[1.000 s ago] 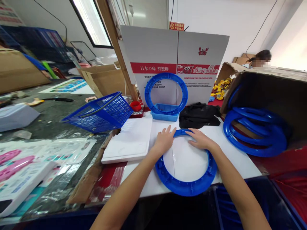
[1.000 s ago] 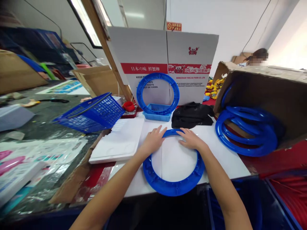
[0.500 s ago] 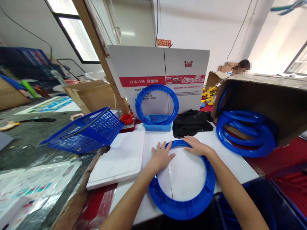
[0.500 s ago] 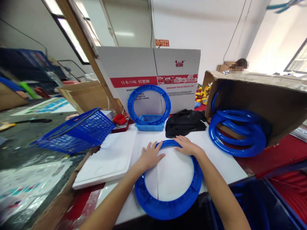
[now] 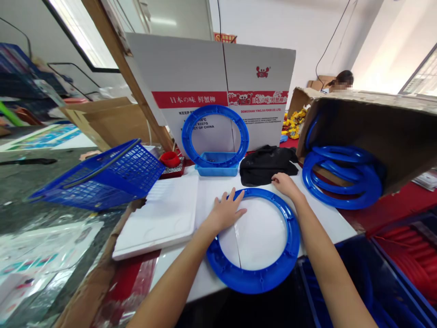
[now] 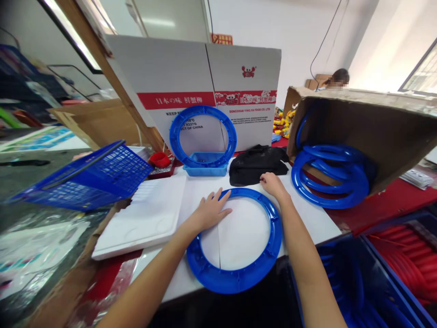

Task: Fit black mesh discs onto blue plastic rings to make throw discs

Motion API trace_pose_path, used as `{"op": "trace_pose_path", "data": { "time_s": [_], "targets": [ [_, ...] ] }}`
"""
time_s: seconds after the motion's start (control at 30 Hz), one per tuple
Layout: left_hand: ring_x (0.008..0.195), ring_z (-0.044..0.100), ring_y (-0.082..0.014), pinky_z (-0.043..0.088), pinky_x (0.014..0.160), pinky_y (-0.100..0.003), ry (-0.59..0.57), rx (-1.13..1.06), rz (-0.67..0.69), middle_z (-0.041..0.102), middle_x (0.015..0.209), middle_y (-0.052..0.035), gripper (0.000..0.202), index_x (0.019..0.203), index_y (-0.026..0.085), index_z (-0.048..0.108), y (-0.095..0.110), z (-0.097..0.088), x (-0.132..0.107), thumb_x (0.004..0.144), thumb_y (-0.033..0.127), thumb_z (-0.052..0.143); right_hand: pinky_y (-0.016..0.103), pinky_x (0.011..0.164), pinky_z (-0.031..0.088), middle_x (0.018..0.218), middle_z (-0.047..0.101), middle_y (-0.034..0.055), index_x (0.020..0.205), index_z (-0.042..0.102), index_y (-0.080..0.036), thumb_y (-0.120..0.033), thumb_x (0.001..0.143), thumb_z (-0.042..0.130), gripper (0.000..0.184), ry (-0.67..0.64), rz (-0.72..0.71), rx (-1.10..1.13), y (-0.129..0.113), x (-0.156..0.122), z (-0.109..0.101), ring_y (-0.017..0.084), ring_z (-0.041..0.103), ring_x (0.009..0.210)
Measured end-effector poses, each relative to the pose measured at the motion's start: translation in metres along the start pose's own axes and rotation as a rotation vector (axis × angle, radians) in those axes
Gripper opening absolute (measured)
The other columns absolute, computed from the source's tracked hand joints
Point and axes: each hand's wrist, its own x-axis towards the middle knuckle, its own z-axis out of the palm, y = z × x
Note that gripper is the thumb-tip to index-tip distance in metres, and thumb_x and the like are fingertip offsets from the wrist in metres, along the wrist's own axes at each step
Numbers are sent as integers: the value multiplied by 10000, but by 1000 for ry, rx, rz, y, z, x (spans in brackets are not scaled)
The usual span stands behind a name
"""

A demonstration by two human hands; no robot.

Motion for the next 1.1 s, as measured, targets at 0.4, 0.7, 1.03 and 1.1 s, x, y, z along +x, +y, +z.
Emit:
{"op": "trace_pose_path", "data": {
  "time_s": [0.4,0.7,1.03,1.1],
  "targets": [
    [1061,762,-372,602,878,-454,65,163,-233,664,1310,-289,450,1389,50,631,17,-14,-34,989,22,428,396,945,515,1055,689,122,1070,767,-186,-314,1075,478,315,292,21,-33,-9,4,-28,270,639,1025],
    [1639,365,-400,378,1280,-628,227,-7,140,264,1804,-219,749,1679,193,409,9,-11,-9,963,-22,453,497,1041,513,1112,692,114,946,716,-230,-396,1057,531,272,632,-175,170,-29,-22,-80,295,654,1105],
    [1637,372,-373,312,1347,-574,275,-929,390,360,1772,-182,868,1655,227,437,46,-15,-15,920,501,810,303,623,474,776,624,-1,871,694,-244,-699,911,759,461,-67,-68,1016,-106,-59,-76,178,571,701],
    [1574,460,-354,339,1332,-538,236,-1042,409,456,1712,-160,517,1407,207,689,49,-17,-16,967,471,751,279,606,461,769,634,-8,855,696,-234,-667,880,816,450,-194,5,1096,-112,-59,-71,159,561,685]
  ]
}}
